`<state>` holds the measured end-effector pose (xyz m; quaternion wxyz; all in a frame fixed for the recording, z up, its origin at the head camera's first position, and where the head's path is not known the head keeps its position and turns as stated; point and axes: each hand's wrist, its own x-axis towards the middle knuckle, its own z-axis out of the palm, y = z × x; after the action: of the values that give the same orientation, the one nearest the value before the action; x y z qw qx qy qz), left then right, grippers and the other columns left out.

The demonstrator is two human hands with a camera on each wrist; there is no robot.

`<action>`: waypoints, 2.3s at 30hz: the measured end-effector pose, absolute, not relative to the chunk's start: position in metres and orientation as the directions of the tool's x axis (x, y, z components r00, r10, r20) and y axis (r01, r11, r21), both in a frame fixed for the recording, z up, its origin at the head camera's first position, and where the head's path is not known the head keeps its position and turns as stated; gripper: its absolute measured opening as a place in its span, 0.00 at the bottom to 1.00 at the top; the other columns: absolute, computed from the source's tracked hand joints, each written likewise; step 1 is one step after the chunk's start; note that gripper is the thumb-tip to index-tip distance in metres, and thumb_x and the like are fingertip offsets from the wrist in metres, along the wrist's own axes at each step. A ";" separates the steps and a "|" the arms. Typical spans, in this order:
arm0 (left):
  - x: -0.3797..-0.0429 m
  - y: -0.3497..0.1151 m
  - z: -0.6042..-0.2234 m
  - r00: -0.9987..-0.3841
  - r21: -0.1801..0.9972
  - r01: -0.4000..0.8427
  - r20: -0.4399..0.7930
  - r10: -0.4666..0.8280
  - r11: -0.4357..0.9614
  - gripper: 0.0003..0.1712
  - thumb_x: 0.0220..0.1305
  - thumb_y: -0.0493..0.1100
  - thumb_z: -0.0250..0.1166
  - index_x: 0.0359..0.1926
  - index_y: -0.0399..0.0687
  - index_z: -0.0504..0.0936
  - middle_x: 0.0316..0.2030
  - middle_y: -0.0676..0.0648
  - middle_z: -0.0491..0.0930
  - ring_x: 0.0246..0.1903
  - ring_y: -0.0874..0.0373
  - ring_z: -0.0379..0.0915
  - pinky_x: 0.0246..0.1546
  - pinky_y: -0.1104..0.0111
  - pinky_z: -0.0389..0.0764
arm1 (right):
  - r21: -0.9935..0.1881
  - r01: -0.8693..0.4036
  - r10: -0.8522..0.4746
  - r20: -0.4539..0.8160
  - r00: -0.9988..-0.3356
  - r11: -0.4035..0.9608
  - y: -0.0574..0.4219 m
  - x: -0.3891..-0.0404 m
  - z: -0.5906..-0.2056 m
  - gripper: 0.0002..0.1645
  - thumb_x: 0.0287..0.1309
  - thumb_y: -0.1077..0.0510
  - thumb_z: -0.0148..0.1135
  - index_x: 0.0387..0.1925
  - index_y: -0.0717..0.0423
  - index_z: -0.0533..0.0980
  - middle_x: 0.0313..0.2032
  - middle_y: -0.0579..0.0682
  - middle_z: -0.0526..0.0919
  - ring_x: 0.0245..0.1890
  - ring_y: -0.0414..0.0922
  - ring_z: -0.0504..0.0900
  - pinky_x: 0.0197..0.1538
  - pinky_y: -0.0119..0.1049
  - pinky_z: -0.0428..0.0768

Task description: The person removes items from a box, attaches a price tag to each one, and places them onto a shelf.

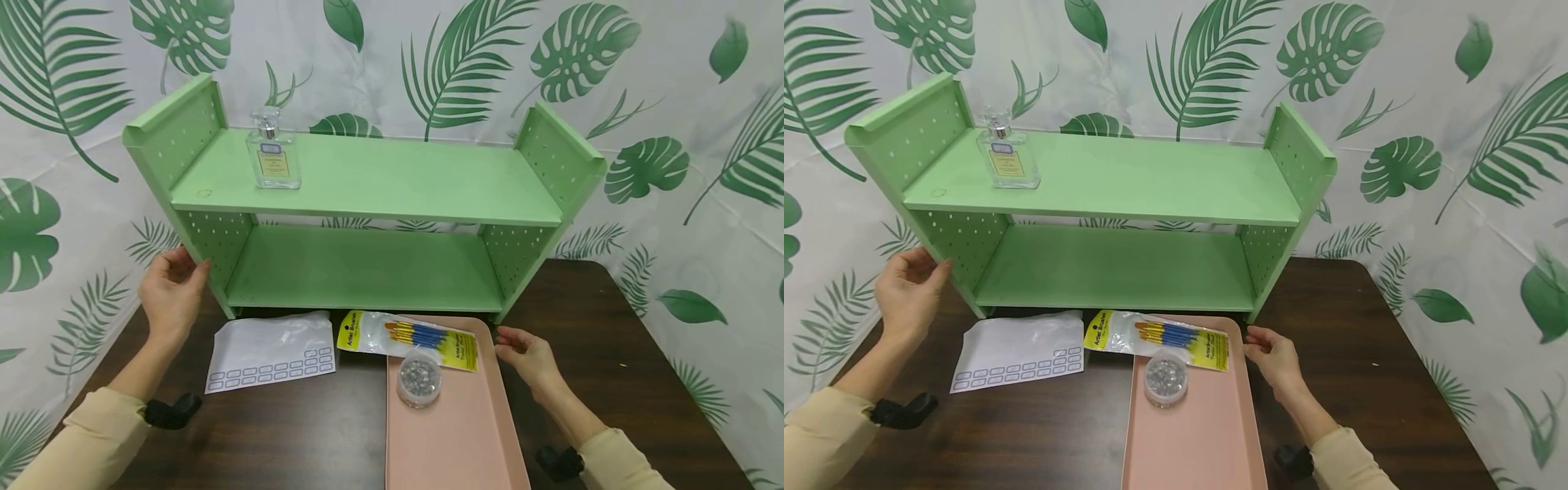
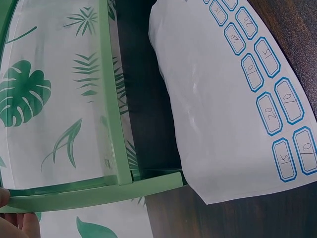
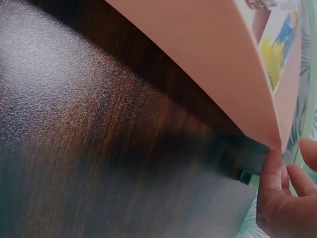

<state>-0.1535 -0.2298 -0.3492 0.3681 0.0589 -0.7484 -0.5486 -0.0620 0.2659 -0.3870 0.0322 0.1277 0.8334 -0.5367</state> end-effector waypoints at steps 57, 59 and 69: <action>-0.081 -0.140 -0.384 -0.956 0.952 0.286 0.276 0.096 0.110 0.23 0.53 0.25 0.65 0.51 0.26 0.70 0.44 0.45 0.79 0.42 0.59 0.78 0.44 0.75 0.79 | -0.806 0.166 0.185 -0.071 -0.980 0.568 0.264 -0.075 -0.399 0.19 0.55 0.74 0.54 0.50 0.73 0.74 0.44 0.67 0.80 0.41 0.48 0.78 0.34 0.22 0.76; -0.077 -0.121 -0.388 -0.946 0.957 0.262 0.229 0.231 0.122 0.26 0.51 0.28 0.68 0.52 0.27 0.71 0.46 0.38 0.78 0.45 0.52 0.77 0.47 0.71 0.79 | -0.802 0.165 0.186 -0.068 -0.980 0.575 0.263 -0.075 -0.399 0.19 0.55 0.73 0.55 0.50 0.73 0.74 0.43 0.67 0.80 0.41 0.50 0.78 0.34 0.22 0.76; -0.081 -0.048 -0.396 -0.778 0.890 0.402 0.208 0.593 0.216 0.34 0.45 0.38 0.75 0.54 0.33 0.71 0.52 0.37 0.75 0.53 0.45 0.73 0.56 0.63 0.74 | -0.805 0.175 0.194 -0.076 -0.978 0.567 0.262 -0.076 -0.401 0.19 0.56 0.73 0.55 0.50 0.71 0.75 0.43 0.66 0.80 0.42 0.51 0.79 0.34 0.23 0.76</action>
<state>-0.0805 -0.0479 -0.3958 -0.0887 -0.3213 -0.7746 -0.5375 -0.0762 0.2620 -0.4013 -0.0106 0.1045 0.8850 -0.4536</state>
